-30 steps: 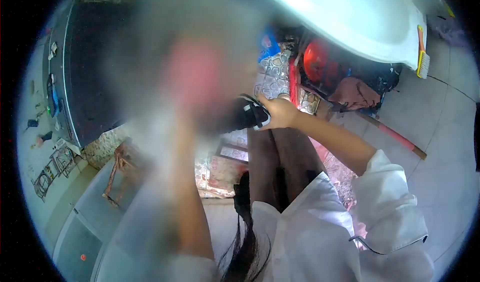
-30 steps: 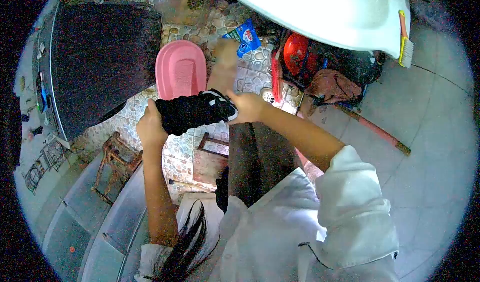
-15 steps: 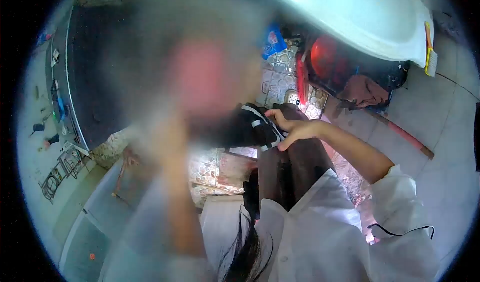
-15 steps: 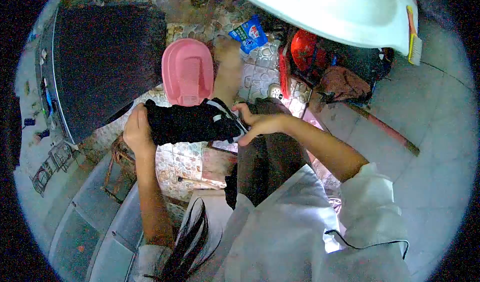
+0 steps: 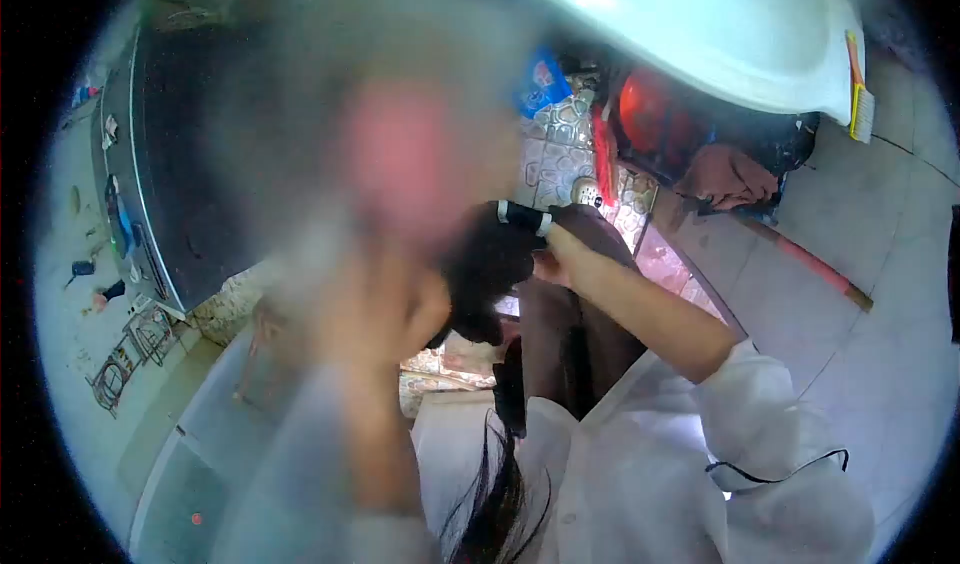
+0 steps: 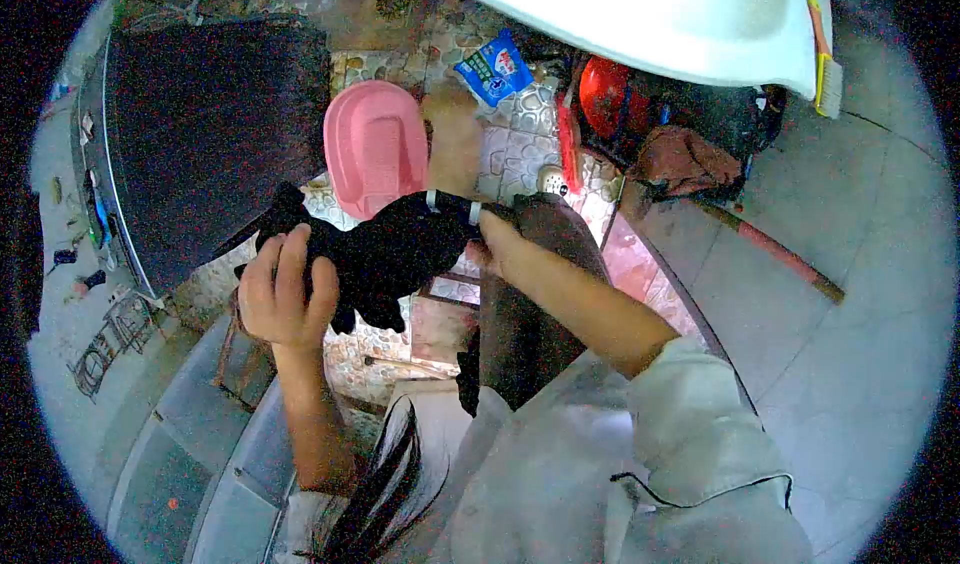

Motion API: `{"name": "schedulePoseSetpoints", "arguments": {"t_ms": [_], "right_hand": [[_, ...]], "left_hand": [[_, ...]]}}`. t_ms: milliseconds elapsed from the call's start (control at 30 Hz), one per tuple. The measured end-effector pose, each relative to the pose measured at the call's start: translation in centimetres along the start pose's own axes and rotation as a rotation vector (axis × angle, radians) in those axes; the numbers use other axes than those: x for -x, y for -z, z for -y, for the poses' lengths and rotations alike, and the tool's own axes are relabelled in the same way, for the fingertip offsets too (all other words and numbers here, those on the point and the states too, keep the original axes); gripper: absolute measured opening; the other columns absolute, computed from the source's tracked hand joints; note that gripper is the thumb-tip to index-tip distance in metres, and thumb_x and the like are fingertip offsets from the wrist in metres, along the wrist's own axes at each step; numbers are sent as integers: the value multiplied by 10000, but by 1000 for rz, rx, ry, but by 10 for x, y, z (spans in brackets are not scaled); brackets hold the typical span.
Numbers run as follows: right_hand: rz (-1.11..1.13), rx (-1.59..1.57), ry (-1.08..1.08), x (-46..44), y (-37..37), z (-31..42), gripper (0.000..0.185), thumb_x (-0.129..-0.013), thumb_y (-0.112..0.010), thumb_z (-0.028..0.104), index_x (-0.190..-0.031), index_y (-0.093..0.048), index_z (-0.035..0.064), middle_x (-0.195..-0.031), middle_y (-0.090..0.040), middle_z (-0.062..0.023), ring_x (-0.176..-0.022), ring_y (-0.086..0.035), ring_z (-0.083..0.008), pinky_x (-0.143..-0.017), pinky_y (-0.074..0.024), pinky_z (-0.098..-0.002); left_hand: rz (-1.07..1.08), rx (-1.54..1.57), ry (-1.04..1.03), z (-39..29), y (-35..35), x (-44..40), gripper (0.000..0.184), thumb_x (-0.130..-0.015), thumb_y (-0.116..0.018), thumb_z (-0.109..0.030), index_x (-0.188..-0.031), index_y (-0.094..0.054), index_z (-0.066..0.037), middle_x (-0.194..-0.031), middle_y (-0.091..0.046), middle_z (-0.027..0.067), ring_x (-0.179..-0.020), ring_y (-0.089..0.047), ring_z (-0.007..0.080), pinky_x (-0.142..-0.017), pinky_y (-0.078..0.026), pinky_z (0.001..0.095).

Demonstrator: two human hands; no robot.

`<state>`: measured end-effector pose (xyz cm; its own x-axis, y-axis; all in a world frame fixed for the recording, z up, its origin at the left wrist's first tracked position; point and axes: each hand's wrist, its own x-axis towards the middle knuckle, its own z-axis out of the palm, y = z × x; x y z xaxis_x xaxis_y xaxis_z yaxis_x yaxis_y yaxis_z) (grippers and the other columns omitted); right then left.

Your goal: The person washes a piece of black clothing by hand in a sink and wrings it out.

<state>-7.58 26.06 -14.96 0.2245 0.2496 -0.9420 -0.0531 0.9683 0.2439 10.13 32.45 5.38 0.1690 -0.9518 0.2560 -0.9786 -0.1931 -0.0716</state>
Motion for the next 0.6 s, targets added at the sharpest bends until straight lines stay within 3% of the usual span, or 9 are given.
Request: {"name": "schedulePoseSetpoints", "arguments": {"t_ms": [67,167,233,267,333,367,433,500,600], "right_hand": [[66,-85,-156,-2,-1,-7,351,-754,-605,294,-1013,-526,69,-913,-578,-90,-892,-580,-200,-685,-512,-294],[268,-193,-387,15,-5,-22,501,-754,-569,406,-1117,-495,69,-1106,-539,-135,-1110,-485,-266,-934,-385,-458],[630,-391,-254,16,-16,-33,576,-763,-505,471,-1184,-475,79,-1249,-462,-132,-1186,-404,-286,-1030,-216,-508],[814,-465,-158,18,-18,-36,525,-776,-480,460,-1152,-522,96,-1235,-491,-105,-1150,-436,-285,-1000,-278,-489],[748,-513,-99,36,-28,-29,493,-768,-493,444,-1114,-551,98,-1191,-523,-100,-1125,-455,-284,-981,-300,-482],[682,-556,-40,39,-31,-26,462,-760,-506,429,-1076,-580,99,-1146,-556,-96,-1100,-474,-283,-962,-323,-474],[662,-542,103,43,-28,-13,369,-715,-539,341,-980,-612,97,-965,-620,-89,-996,-542,-254,-876,-410,-443],[623,-452,483,74,-37,8,378,-697,-549,257,-1011,-530,48,-1059,-574,-152,-996,-540,-305,-929,-401,-429],[715,-241,912,127,-54,34,346,-630,-541,58,-959,-438,34,-1045,-563,-181,-945,-565,-336,-892,-434,-444]], "left_hand": [[5,64,-13,-8,3,-5,203,-703,-596,-141,-892,-654,-96,-898,-633,65,-722,-580,231,-649,-471,322],[38,47,-76,-4,3,-3,190,-709,-588,-128,-885,-645,-85,-913,-638,69,-732,-584,234,-642,-470,321],[17,115,9,-10,11,-7,193,-707,-577,-113,-879,-641,-53,-917,-642,91,-753,-593,254,-655,-472,327],[4,150,51,-14,15,-9,195,-707,-571,-106,-876,-638,-37,-918,-644,102,-764,-597,264,-662,-473,330],[83,274,246,-13,22,-2,198,-705,-580,-109,-866,-641,-10,-898,-641,146,-755,-610,295,-671,-484,327],[226,-53,259,-11,20,10,176,-704,-605,-102,-853,-642,-16,-891,-644,139,-734,-617,277,-681,-490,320],[-23,-115,317,-3,12,29,192,-703,-626,-70,-883,-621,-7,-886,-645,130,-724,-618,258,-676,-495,317],[-199,1,313,-1,2,33,269,-712,-621,-30,-979,-598,-1,-847,-640,104,-715,-609,204,-667,-491,294],[23,581,1048,-7,-10,48,350,-738,-574,-8,-1088,-565,-16,-831,-597,45,-730,-556,129,-692,-462,249]]}}
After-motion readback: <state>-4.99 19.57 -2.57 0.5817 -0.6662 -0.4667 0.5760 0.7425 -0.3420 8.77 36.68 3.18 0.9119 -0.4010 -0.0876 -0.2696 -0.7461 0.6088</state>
